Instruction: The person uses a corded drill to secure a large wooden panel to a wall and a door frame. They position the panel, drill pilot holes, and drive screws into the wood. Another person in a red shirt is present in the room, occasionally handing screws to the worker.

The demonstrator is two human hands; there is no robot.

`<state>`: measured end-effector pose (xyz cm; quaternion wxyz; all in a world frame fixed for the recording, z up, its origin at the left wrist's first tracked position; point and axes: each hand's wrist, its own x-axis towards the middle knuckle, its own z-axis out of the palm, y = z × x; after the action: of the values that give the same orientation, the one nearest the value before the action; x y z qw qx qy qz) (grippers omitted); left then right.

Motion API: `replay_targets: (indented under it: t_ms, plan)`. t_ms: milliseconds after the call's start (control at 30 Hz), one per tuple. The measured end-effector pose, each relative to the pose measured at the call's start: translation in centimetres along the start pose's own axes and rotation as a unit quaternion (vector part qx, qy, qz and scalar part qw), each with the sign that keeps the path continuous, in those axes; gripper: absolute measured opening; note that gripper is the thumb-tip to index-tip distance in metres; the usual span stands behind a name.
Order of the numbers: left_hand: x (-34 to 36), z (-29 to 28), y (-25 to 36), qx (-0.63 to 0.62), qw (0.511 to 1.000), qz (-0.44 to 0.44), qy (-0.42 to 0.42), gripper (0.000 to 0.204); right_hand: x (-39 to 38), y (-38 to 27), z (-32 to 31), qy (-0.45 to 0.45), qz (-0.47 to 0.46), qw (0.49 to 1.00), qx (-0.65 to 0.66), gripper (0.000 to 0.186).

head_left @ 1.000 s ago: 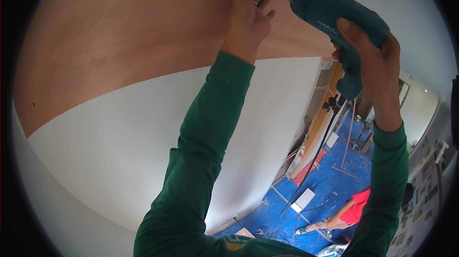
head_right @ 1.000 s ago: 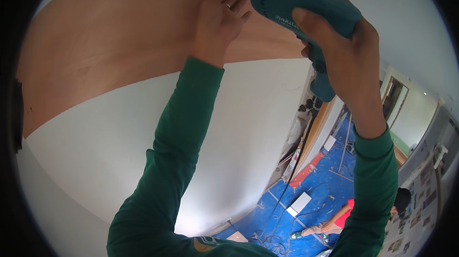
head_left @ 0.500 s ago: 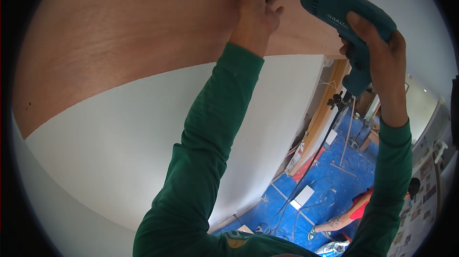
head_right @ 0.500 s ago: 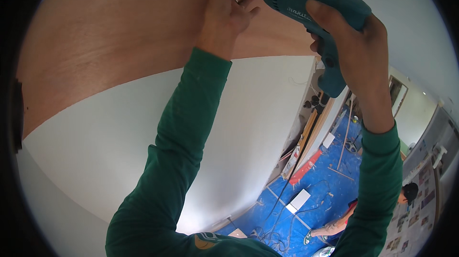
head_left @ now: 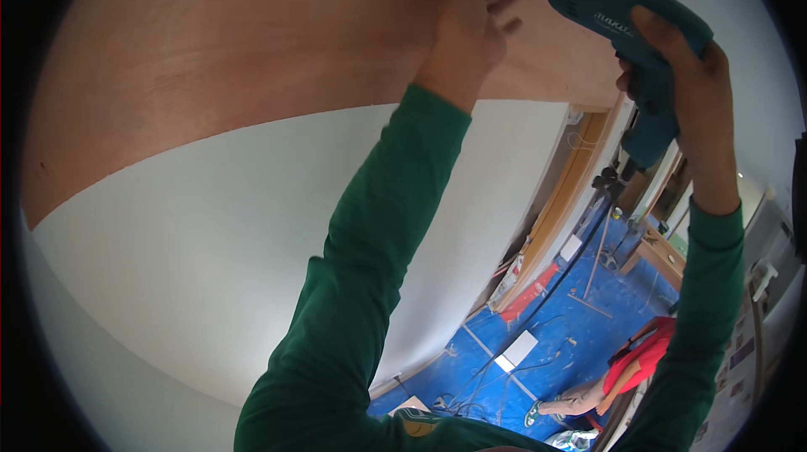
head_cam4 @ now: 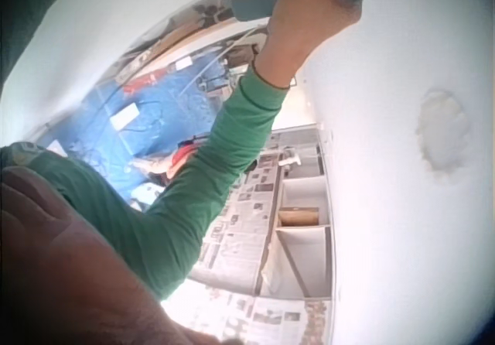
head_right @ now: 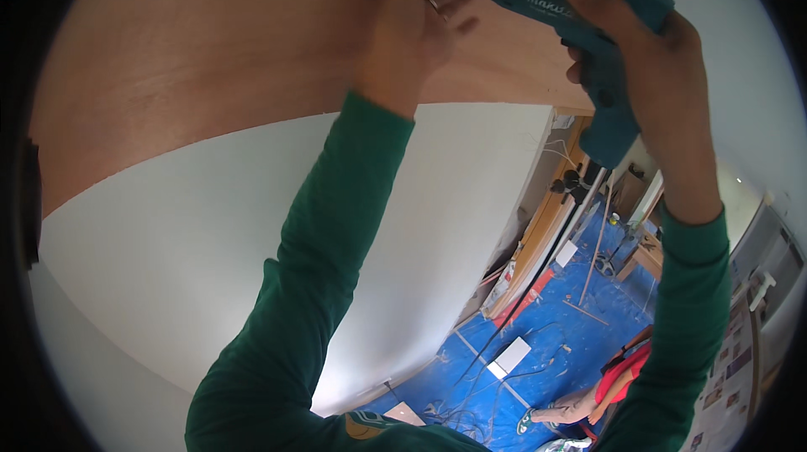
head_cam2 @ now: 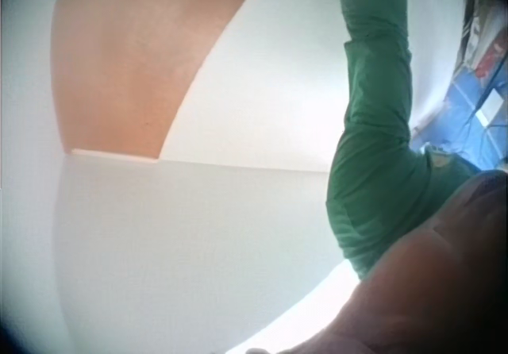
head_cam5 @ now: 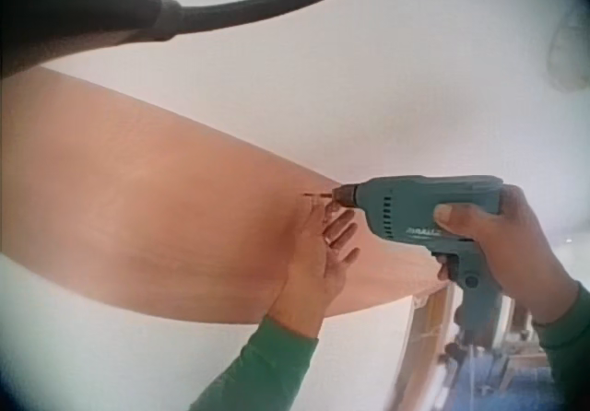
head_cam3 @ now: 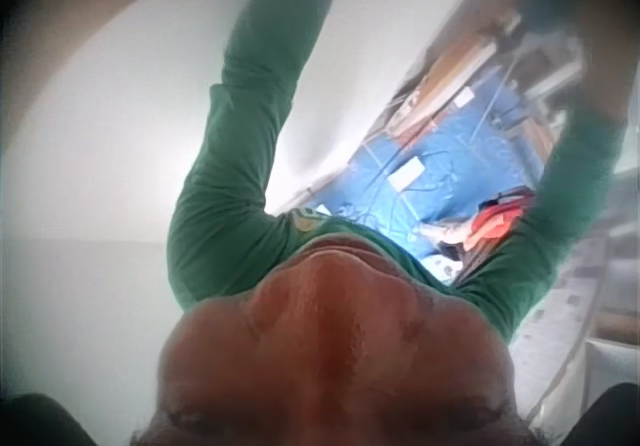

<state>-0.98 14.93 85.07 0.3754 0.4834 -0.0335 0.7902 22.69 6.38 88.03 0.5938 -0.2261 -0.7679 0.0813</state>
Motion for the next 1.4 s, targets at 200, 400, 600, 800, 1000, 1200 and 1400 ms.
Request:
replay_targets:
  t_ms: [200, 400, 600, 800, 1000, 1200, 1400]
  plan:
    - [-17.3, -5.7, -0.7, 0.442, 0.834, 0.310, 0.117, 0.020, 2.9, -0.2, -1.8, -0.032, -0.009, 0.998, -0.047, 0.051]
    - [-21.6, -10.8, 6.9, 0.475, 0.635, 0.528, 0.304, 0.072, 2.7, -1.1, -1.5, -0.048, 0.001, 0.998, -0.046, 0.050]
    - [-20.0, -12.6, 6.0, 0.544, 0.610, 0.515, 0.260, 0.089, 2.3, -1.8, -1.9, -0.050, -0.005, 0.995, -0.090, 0.053]
    - [-18.5, -12.3, 5.1, 0.507, 0.655, 0.531, 0.179, 0.087, 1.8, -1.8, -2.5, -0.045, -0.006, 0.993, -0.108, 0.052]
    - [-18.6, -12.6, 5.4, 0.517, 0.640, 0.540, 0.177, 0.085, 1.4, -1.9, -2.4, -0.025, 0.002, 0.993, -0.114, 0.057]
    - [-18.8, -12.2, 5.7, 0.503, 0.649, 0.544, 0.174, 0.084, 1.5, -1.5, -3.3, -0.030, -0.001, 0.990, -0.140, 0.056]
    - [-16.6, -11.1, 4.2, 0.446, 0.668, 0.570, 0.174, 0.078, 1.9, -1.1, -2.8, -0.029, 0.005, 0.991, -0.131, 0.055]
